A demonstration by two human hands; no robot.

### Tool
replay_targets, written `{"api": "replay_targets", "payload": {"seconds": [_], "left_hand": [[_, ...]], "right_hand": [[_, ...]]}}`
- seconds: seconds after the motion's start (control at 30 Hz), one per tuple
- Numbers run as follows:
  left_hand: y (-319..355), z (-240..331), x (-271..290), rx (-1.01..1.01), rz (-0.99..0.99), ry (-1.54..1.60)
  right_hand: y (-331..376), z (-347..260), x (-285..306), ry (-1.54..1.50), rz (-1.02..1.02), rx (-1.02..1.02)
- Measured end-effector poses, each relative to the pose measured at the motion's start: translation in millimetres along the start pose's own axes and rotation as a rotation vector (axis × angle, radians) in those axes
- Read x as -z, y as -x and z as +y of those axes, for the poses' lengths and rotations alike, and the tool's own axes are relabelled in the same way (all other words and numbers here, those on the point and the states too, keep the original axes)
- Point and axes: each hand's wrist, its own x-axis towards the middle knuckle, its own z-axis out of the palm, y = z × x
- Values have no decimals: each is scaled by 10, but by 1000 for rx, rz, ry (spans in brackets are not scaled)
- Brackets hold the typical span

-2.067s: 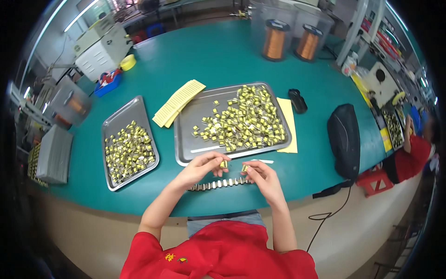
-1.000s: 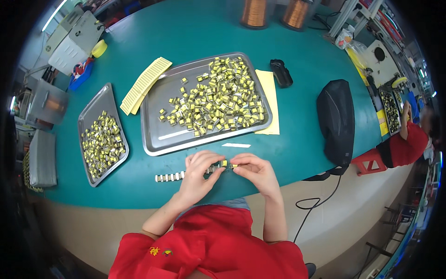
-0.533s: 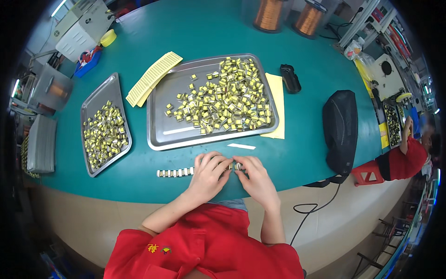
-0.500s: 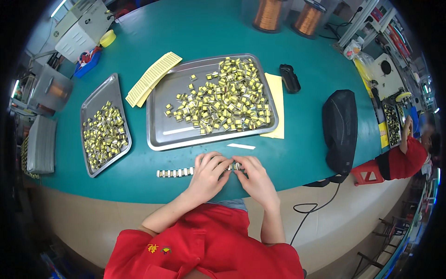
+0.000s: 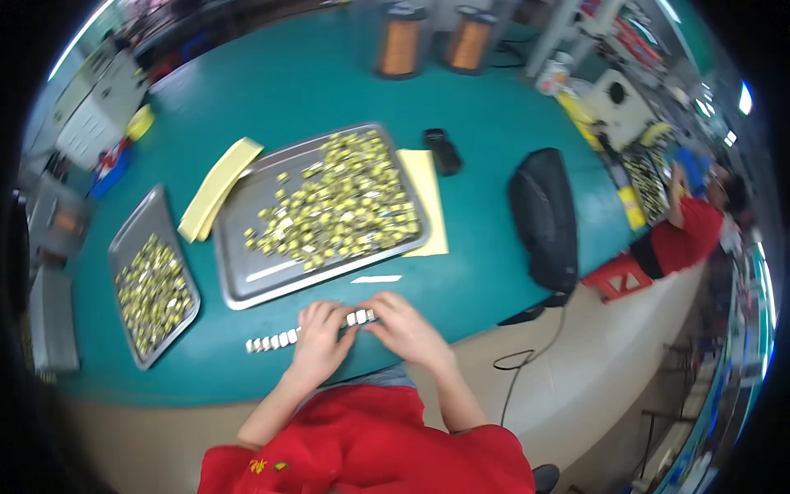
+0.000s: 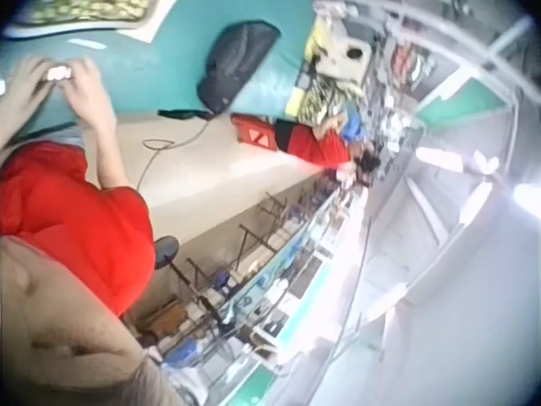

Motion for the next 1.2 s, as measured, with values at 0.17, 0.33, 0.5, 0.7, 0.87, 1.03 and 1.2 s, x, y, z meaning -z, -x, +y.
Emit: {"api": "replay_targets", "payload": {"seconds": [0.17, 0.33, 0.5, 0.7, 0.87, 1.03, 1.2], "left_hand": [[43, -45, -9, -5, -2, 35], [27, -13, 7, -18, 49, -42], [8, -18, 34, -9, 19, -36], [-18, -55, -3, -63, 39, -11], [17, -2, 53, -52, -38, -33], [84, -60, 195, -28, -25, -13], [-21, -96, 451, -45, -13, -33]], "right_hand": [[-58, 26, -90, 15, -63, 6], [-31, 40, -117, 21, -62, -3], [-61, 49, -116, 40, -91, -8], [-89, 72, -109, 15, -113, -21], [-82, 31, -47, 56, -146, -13], [-178, -85, 74, 71, -235, 23], [-446, -214, 216, 189, -22, 33]]}}
